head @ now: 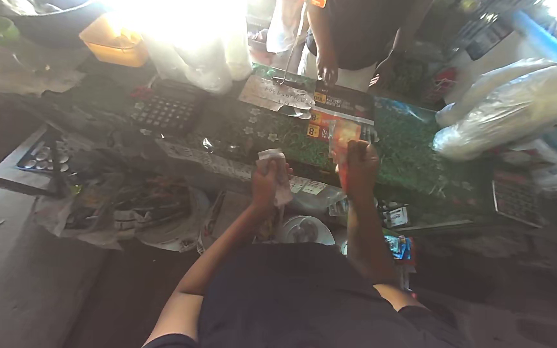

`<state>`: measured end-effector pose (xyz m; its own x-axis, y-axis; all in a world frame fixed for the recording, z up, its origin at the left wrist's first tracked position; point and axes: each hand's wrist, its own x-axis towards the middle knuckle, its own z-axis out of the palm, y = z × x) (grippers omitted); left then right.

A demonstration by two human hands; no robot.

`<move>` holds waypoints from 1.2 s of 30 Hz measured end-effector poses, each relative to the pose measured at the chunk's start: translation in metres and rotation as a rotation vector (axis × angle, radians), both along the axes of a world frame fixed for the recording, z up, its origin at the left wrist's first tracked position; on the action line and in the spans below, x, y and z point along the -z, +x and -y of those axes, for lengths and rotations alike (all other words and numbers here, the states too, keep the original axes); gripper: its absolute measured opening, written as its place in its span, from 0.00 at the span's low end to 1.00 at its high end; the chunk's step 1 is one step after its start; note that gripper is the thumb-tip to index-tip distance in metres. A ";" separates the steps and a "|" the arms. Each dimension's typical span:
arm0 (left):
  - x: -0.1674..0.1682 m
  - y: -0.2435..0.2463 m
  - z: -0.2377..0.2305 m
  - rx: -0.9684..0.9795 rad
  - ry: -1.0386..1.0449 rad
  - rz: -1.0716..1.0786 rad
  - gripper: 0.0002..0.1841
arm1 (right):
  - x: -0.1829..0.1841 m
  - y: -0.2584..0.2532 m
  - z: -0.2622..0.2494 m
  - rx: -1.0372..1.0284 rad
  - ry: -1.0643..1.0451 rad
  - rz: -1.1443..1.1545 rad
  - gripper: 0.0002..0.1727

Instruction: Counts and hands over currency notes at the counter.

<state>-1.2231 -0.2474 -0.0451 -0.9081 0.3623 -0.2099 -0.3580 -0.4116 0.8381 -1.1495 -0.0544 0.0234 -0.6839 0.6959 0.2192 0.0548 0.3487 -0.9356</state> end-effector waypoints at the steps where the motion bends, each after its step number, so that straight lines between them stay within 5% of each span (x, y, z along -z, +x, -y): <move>1: 0.000 0.001 0.001 0.000 -0.010 -0.011 0.16 | -0.003 0.003 0.000 -0.031 -0.020 -0.015 0.16; 6: -0.005 0.003 0.004 -0.011 -0.170 -0.213 0.13 | -0.005 0.015 0.019 -0.360 0.043 0.023 0.05; 10: -0.009 0.009 0.001 0.016 -0.280 -0.265 0.10 | 0.021 0.006 0.041 -0.504 -0.158 -0.088 0.03; 13: -0.013 0.015 -0.001 0.067 -0.253 -0.182 0.09 | 0.032 -0.003 0.055 -0.350 -0.120 -0.061 0.05; 16: -0.010 0.014 -0.004 0.109 -0.206 -0.141 0.27 | 0.038 -0.009 0.061 -0.151 0.187 -0.033 0.05; 20: -0.009 0.012 -0.005 0.081 -0.291 -0.170 0.13 | 0.029 -0.013 0.051 -0.168 0.299 -0.041 0.07; 24: -0.007 0.009 -0.002 0.039 -0.258 -0.140 0.10 | 0.010 -0.032 -0.011 -0.003 0.189 -0.105 0.13; 27: -0.008 0.010 0.001 0.037 -0.131 -0.121 0.11 | 0.002 -0.053 -0.066 0.163 0.128 0.063 0.14; 31: -0.014 0.010 -0.001 0.025 -0.143 -0.039 0.13 | 0.038 -0.080 -0.104 0.195 0.286 0.377 0.15; 36: -0.013 0.009 0.001 0.058 -0.160 -0.064 0.15 | 0.072 -0.090 -0.105 0.286 0.496 0.446 0.14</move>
